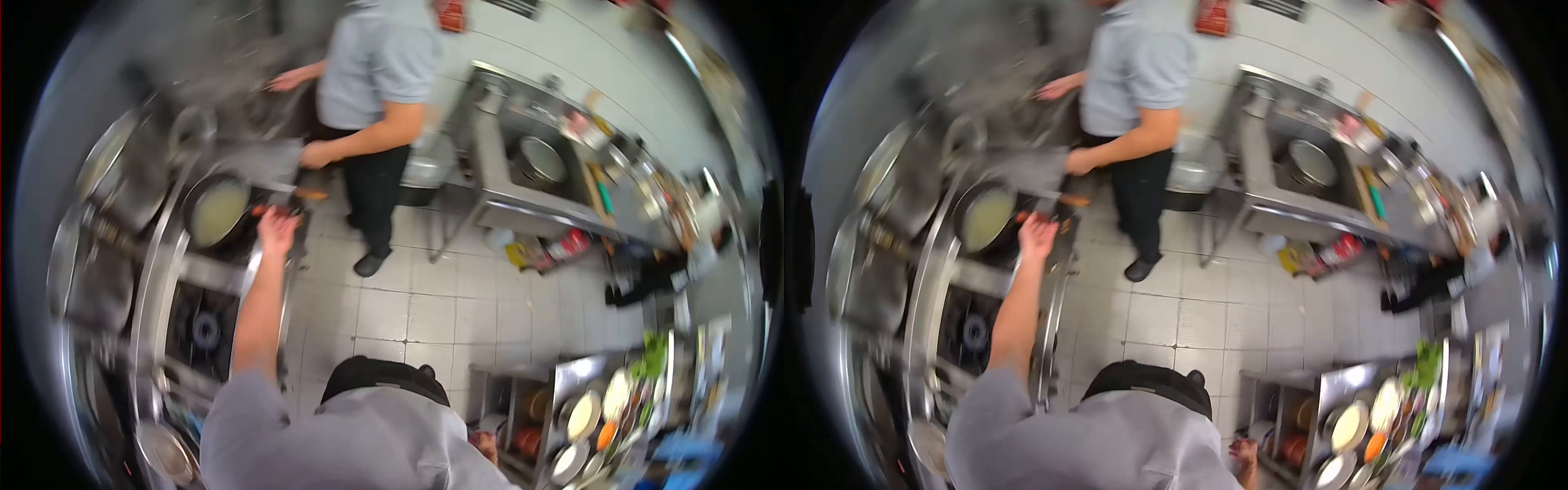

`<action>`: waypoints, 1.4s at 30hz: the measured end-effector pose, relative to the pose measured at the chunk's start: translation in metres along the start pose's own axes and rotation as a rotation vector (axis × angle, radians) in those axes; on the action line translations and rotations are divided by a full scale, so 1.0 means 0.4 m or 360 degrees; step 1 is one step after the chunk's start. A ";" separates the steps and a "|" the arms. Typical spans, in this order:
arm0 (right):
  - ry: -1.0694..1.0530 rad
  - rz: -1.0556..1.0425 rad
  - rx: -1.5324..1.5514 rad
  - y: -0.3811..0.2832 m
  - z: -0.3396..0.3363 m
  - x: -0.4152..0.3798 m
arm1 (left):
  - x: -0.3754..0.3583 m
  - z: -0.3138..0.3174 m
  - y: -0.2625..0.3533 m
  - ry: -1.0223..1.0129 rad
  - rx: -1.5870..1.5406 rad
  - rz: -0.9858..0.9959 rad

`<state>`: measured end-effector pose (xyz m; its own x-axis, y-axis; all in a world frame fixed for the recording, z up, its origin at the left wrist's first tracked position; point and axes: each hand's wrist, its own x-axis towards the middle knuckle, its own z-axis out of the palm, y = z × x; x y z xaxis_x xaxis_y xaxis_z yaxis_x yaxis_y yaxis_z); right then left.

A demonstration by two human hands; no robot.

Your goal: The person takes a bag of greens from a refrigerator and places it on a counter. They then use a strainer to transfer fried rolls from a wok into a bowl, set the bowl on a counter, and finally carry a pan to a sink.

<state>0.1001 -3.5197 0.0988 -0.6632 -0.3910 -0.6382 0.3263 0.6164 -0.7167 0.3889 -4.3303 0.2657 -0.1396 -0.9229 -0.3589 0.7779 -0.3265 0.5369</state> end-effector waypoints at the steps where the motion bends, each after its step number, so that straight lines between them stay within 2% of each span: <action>1: -0.0026 -0.0122 -0.0078 0.028 0.023 -0.008 | 0.010 -0.008 0.010 -0.0083 0.0013 -0.0021; 2: 0.0022 0.0390 0.0270 -0.009 0.055 -0.014 | 0.016 -0.014 0.016 -0.0084 -0.0042 -0.0093; 5: 0.0132 0.0490 0.0188 -0.008 0.130 -0.065 | 0.059 -0.080 0.034 -0.0102 -0.0020 -0.0178; 6: 0.0166 0.0549 0.0118 -0.029 0.151 -0.090 | 0.120 -0.151 0.040 -0.0334 -0.0119 -0.0268; 8: 0.0197 0.0562 0.0133 0.002 0.171 -0.117 | 0.036 -0.116 0.058 0.0004 -0.0113 -0.0139; 10: 0.0268 0.0642 0.0189 0.016 0.193 -0.155 | 0.028 -0.151 0.076 -0.0086 0.0056 -0.0087; 12: 0.0273 0.0716 0.0216 0.047 0.207 -0.188 | 0.006 -0.158 0.095 0.0062 0.0050 -0.0087; 14: 0.0281 0.0789 0.0172 0.055 0.221 -0.222 | 0.009 -0.188 0.118 -0.0038 0.0160 -0.0111; 16: 0.0297 0.0833 0.0165 0.049 0.230 -0.249 | -0.004 -0.195 0.124 0.0139 0.0318 -0.0060; 17: 0.0300 0.0850 0.0153 0.050 0.232 -0.256 | -0.004 -0.211 0.132 0.0129 0.0304 -0.0102; 19: 0.0321 0.0814 0.0234 0.090 0.231 -0.247 | -0.017 -0.243 0.147 0.0165 0.0358 -0.0091; 20: 0.0327 0.0797 0.0271 0.109 0.233 -0.238 | -0.088 -0.204 0.154 0.0134 0.0435 -0.0036; 22: 0.0321 0.0770 0.0240 0.108 0.234 -0.223 | -0.107 -0.219 0.184 0.0272 0.0372 -0.0130; 25: 0.0326 0.0736 0.0219 0.080 0.225 -0.210 | -0.126 -0.295 0.243 0.0223 0.0256 -0.0418; 32: 0.0179 0.0686 0.0044 0.011 0.186 -0.142 | -0.318 -0.271 0.263 0.0190 0.0394 -0.0343; 33: 0.0180 0.0653 0.0033 0.005 0.177 -0.130 | -0.352 -0.249 0.257 0.0190 0.0386 -0.0214; 34: 0.0175 0.0620 0.0016 0.003 0.171 -0.120 | -0.375 -0.240 0.263 0.0201 0.0429 -0.0328; 39: 0.0110 0.0552 -0.0057 -0.053 0.163 -0.081 | -0.392 -0.338 0.289 0.0203 0.0550 -0.0449; 41: 0.0035 0.0526 -0.0082 -0.029 0.149 -0.051 | -0.419 -0.328 0.294 0.0284 0.0565 -0.0474; 42: 0.0004 0.0523 -0.0098 -0.042 0.150 -0.048 | -0.437 -0.324 0.297 0.0223 0.0488 -0.0519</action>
<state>0.1479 -3.5636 0.1061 -0.5310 -0.1626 -0.8316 0.4819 0.7493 -0.4542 0.5850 -4.1813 0.2932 -0.2463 -0.7327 -0.6345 0.4872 -0.6595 0.5725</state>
